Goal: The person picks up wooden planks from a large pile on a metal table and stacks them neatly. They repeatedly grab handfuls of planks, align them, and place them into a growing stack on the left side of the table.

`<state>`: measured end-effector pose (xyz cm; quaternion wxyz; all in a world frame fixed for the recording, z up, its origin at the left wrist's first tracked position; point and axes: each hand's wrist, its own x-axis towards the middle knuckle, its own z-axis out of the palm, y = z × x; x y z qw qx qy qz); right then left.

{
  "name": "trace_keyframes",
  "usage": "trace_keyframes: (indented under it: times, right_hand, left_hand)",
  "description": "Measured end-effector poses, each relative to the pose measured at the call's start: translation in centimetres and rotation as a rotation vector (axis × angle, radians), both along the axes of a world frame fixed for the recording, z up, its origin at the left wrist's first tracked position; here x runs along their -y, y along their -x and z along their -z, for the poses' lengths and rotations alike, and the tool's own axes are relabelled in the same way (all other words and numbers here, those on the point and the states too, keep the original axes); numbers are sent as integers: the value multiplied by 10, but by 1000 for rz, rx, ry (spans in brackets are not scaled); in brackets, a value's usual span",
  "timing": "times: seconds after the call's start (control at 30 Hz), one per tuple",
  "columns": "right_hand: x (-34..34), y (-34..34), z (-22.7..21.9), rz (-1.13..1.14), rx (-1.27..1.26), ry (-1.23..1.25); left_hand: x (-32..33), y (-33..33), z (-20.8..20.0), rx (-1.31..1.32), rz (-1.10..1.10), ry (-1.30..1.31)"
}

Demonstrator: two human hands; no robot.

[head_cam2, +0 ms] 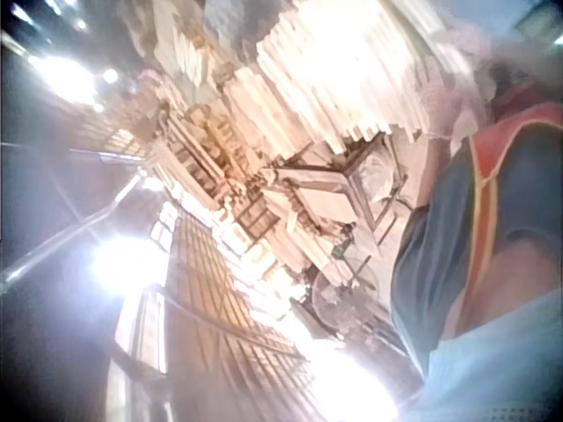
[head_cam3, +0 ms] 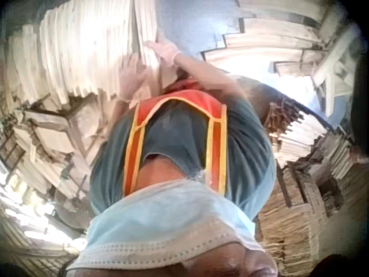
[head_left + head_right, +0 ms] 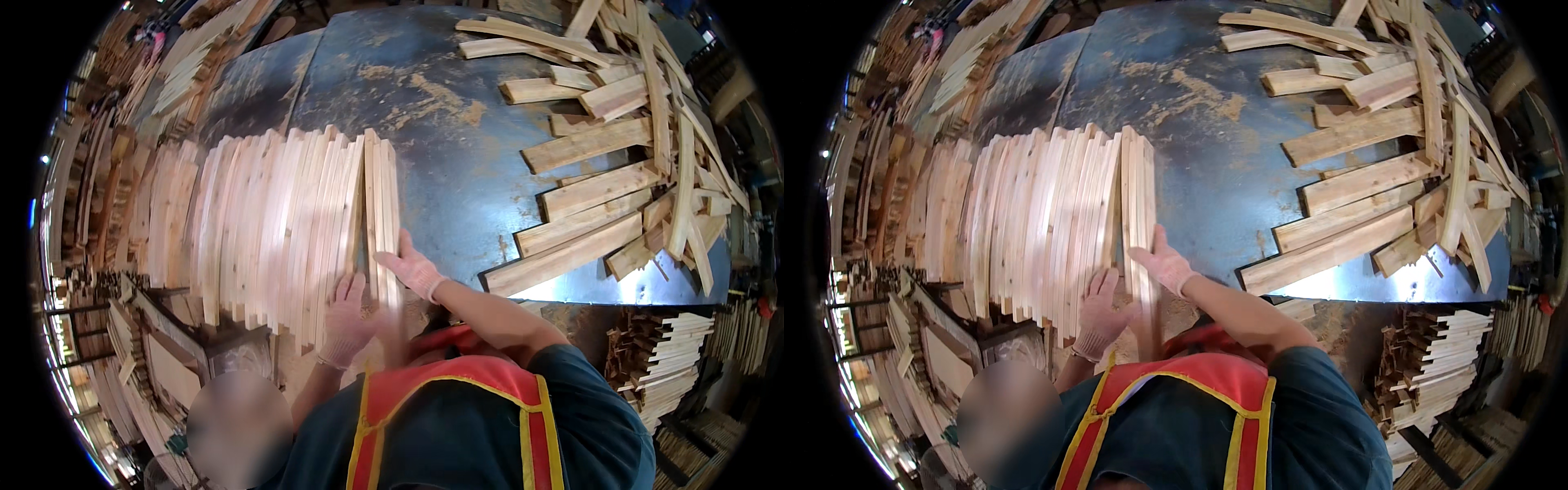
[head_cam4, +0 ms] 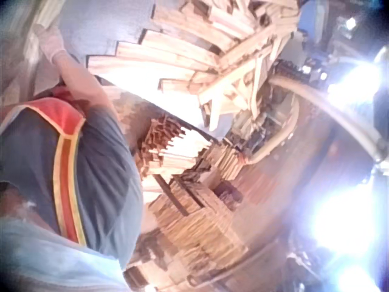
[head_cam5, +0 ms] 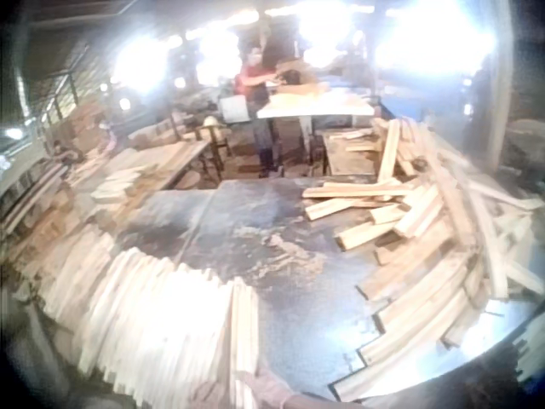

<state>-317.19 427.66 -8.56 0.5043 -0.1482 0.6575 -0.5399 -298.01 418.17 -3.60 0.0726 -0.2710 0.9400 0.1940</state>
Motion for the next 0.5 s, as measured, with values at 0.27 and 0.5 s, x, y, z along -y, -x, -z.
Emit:
trace_keyframes:
  times: [0.27,0.5]
  right_hand:
    - [-77,125,-32,-87,-210,192]
    - [-409,354,-108,636,-1409,-860]
  left_hand:
    - [-1,17,32,19,-15,300]
    - [-28,124,10,40,183,566]
